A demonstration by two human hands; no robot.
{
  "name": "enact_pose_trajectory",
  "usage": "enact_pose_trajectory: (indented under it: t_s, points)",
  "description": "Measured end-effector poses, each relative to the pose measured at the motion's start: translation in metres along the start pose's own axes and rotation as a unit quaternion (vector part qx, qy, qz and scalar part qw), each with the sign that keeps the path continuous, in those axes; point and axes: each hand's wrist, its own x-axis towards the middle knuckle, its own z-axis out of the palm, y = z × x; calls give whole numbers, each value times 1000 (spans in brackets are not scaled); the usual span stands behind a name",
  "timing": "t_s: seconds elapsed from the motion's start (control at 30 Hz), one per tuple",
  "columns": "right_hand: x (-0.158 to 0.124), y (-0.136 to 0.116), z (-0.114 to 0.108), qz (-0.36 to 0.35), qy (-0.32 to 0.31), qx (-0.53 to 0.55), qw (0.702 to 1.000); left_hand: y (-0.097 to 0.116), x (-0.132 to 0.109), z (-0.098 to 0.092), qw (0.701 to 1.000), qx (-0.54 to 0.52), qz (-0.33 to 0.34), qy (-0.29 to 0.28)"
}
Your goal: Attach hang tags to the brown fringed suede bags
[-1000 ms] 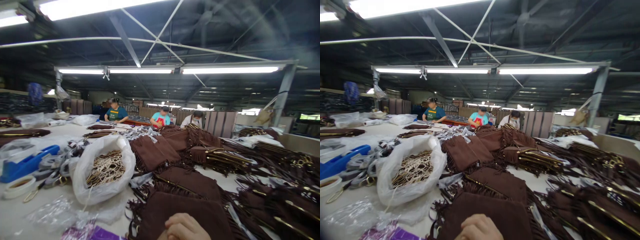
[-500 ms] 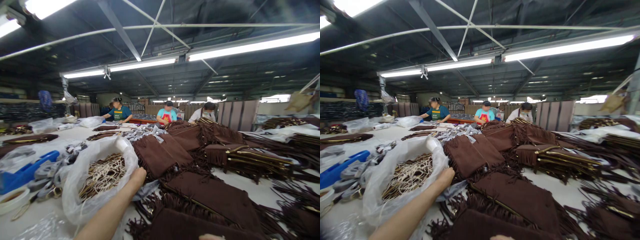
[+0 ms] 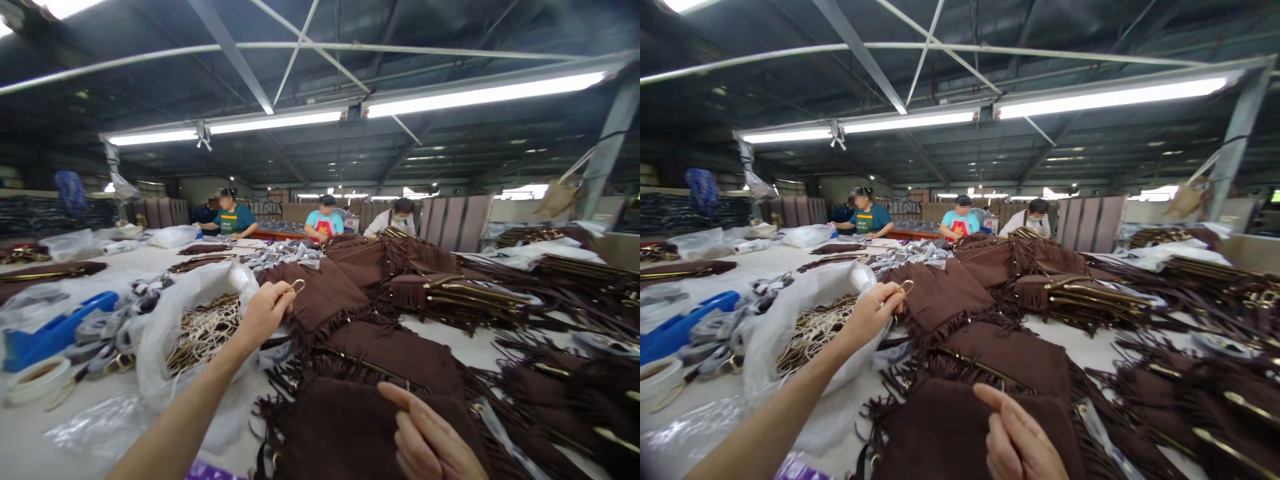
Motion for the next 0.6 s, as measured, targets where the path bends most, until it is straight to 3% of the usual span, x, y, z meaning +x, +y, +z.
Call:
enact_pose_trajectory:
  t_s: [0.07,0.13,0.27,0.37,0.47,0.6]
  points:
    - [-17,-4,13,0,-15,-11,1000,28,-18,-10,999,-23,25,-12]
    - [-37,-8,26,-9,-9,-43,999,49,-39,-10,993,-90,17,-80]
    - [-65,-9,43,-23,26,-141,989,68,-84,15,967,-166,-14,-193]
    - [-76,-4,43,-15,38,-195,980,65,-108,38,959,-146,-11,-245]
    - [-82,5,36,-4,45,-238,970,51,-115,50,952,-101,-40,-286]
    - [-84,16,21,42,32,-282,958,25,-104,46,961,-10,-82,-265]
